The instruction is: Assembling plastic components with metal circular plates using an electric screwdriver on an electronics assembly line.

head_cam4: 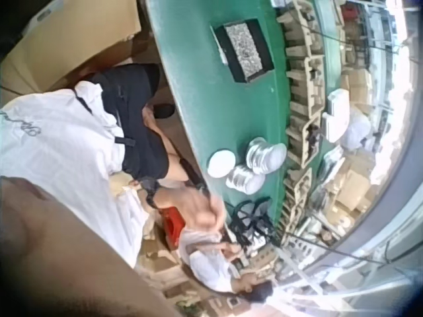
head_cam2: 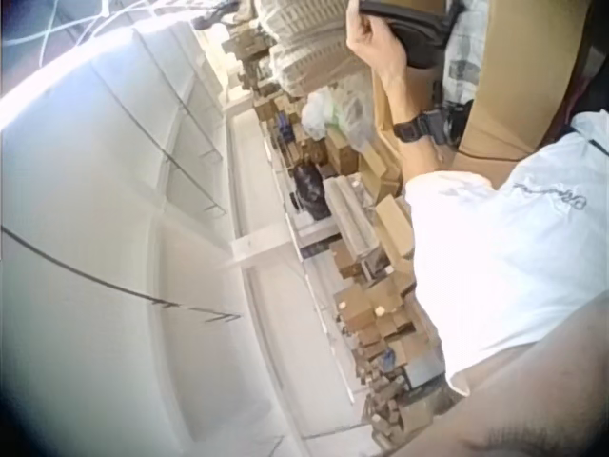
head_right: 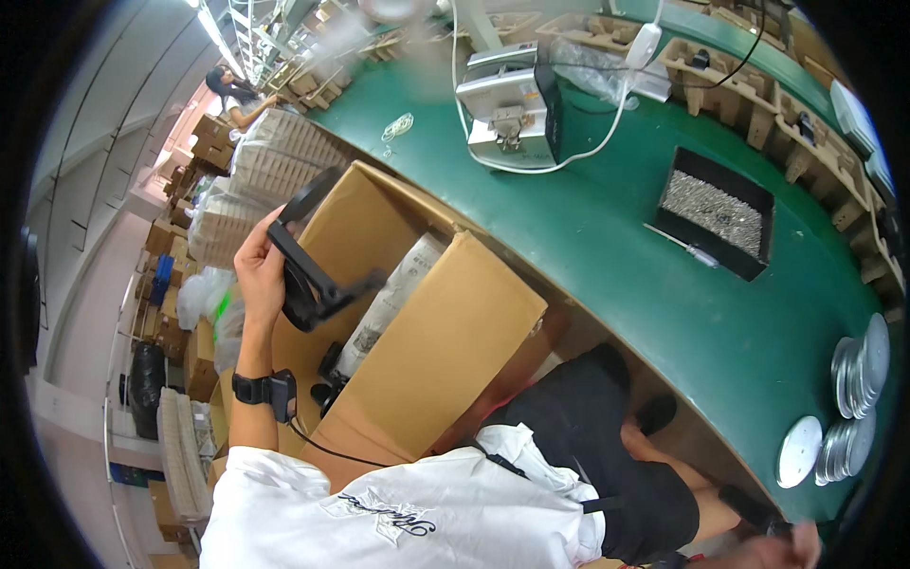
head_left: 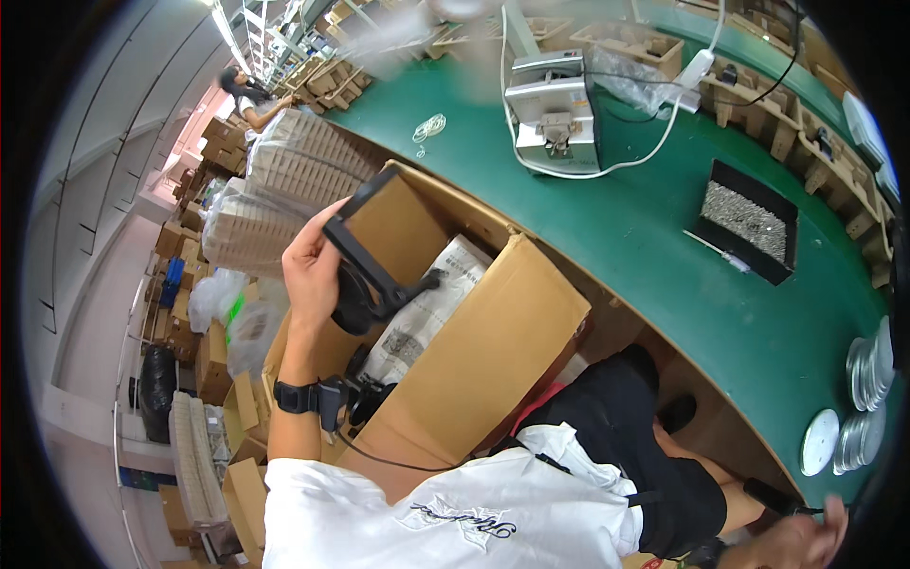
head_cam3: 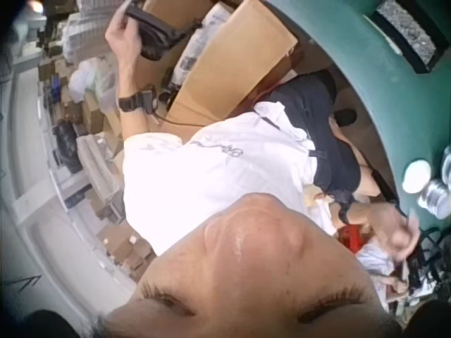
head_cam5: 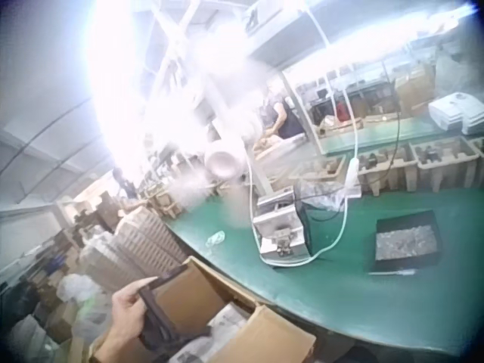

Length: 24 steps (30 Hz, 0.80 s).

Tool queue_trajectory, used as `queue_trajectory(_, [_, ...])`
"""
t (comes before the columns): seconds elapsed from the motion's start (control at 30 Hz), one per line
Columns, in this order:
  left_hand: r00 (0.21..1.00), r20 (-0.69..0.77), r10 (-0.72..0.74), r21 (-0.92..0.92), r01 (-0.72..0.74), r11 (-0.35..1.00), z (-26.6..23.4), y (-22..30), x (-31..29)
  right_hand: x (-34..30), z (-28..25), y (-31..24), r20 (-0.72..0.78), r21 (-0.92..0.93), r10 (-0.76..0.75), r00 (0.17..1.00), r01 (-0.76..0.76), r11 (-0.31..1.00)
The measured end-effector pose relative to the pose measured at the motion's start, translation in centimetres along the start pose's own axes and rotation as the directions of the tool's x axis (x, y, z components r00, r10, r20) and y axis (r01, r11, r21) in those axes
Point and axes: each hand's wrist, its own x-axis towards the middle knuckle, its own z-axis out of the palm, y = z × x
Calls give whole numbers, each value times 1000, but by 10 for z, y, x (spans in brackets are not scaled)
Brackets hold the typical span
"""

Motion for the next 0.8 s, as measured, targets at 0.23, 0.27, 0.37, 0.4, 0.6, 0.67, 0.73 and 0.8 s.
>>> queue_trajectory(0.23, [469, 805, 363, -324, -163, 932, 161, 92, -8, -25, 141, -96, 786, 113, 204, 583, -461, 880])
queue_trajectory(0.27, [365, 844, 394, -336, -214, 917, 179, 89, -14, -32, 143, -92, 813, 100, 138, 566, -370, 924])
queue_trajectory(0.37, [125, 899, 420, -375, -277, 884, 228, 95, -25, -48, 118, -79, 841, -93, 276, 466, -378, 921])
queue_trajectory(0.4, [40, 927, 373, -341, -324, 883, 245, 97, -28, -54, 109, -60, 780, -99, 249, 574, -280, 955])
queue_trajectory(0.6, [16, 719, 695, -591, -512, 624, 374, 64, -37, -44, 65, -6, 884, -282, 214, 416, 109, 953])
queue_trajectory(0.67, [25, 582, 813, -686, -521, 508, 403, 60, -47, -39, 50, -7, 944, -304, 267, 196, 196, 932])
queue_trajectory(0.73, [-27, 459, 888, -574, -772, 273, 420, 59, -55, -36, 41, -11, 923, -365, 319, 217, 219, 905])
queue_trajectory(0.8, [62, 393, 918, -560, -775, 292, 429, 55, -59, -45, 39, -18, 893, -425, 353, 277, 266, 865])
